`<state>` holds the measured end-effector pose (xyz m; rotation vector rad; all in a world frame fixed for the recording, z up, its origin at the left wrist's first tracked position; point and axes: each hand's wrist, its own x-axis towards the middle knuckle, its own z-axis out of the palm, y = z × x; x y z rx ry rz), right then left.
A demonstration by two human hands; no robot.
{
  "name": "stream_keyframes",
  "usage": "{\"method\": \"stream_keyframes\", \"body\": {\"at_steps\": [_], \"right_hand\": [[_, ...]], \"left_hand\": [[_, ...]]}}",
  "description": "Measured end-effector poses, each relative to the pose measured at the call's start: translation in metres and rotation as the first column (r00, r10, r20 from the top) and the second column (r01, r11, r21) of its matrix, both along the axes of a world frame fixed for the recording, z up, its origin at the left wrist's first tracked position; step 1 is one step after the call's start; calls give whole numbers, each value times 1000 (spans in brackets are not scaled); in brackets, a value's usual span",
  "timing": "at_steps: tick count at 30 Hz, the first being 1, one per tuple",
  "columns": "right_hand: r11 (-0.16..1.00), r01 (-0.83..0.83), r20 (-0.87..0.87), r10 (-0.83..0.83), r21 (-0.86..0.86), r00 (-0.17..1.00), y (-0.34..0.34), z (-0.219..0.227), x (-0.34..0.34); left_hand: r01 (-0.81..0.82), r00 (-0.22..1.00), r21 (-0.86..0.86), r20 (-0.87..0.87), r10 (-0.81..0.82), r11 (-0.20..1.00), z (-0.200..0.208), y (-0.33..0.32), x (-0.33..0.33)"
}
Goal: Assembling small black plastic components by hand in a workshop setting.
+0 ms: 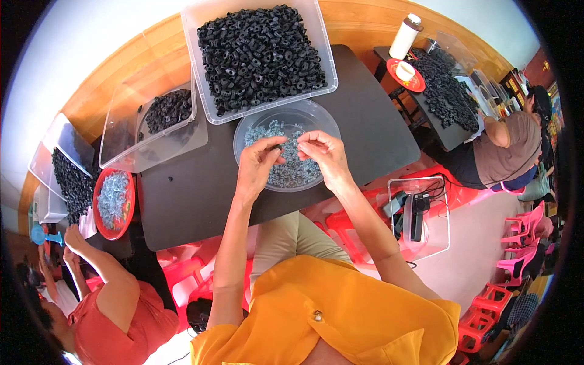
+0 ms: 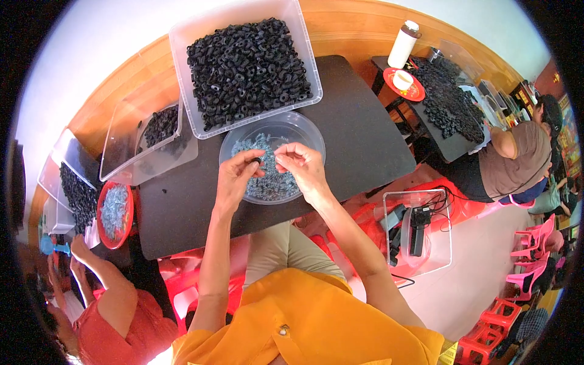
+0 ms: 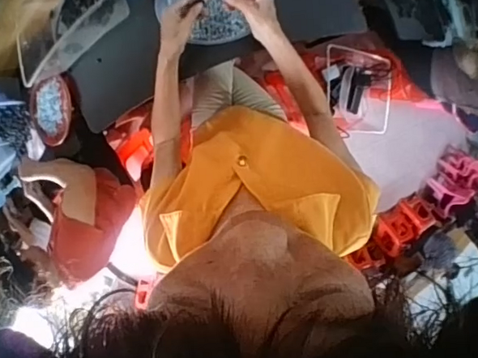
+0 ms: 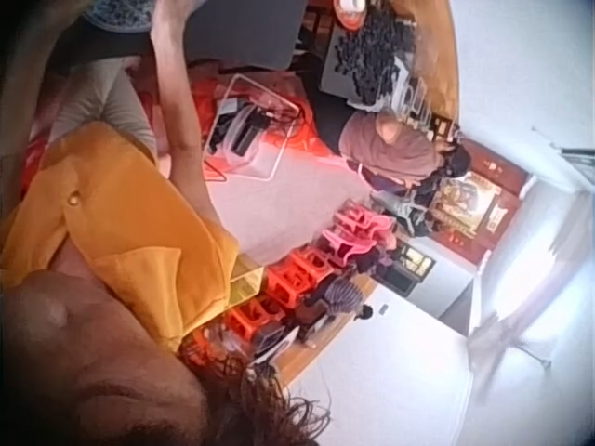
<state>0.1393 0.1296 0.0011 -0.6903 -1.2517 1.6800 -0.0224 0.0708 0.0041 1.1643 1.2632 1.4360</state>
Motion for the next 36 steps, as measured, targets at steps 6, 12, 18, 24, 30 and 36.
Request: {"method": "stream_keyframes", "body": {"at_steps": [6, 12, 18, 24, 30, 36], "right_hand": [[991, -66, 110, 54, 113, 992, -19, 6, 6], [984, -88, 73, 78, 154, 994, -33, 11, 5], [989, -76, 87, 66, 127, 994, -38, 11, 6], [987, -70, 92, 57, 142, 994, -45, 17, 2], [983, -83, 116, 65, 162, 991, -52, 21, -5], [970, -75, 224, 22, 233, 974, -47, 15, -2]], "left_hand": [[-72, 986, 46, 154, 64, 996, -2, -27, 8], [-16, 937, 151, 348, -37, 988, -3, -41, 16], [11, 857, -20, 516, 1, 1000, 2, -51, 14], [-50, 836, 32, 548, 24, 998, -15, -50, 9], [-35, 744, 4, 668, 23, 999, -16, -49, 13], [-101, 883, 3, 462, 88, 995, -19, -50, 18]]}}
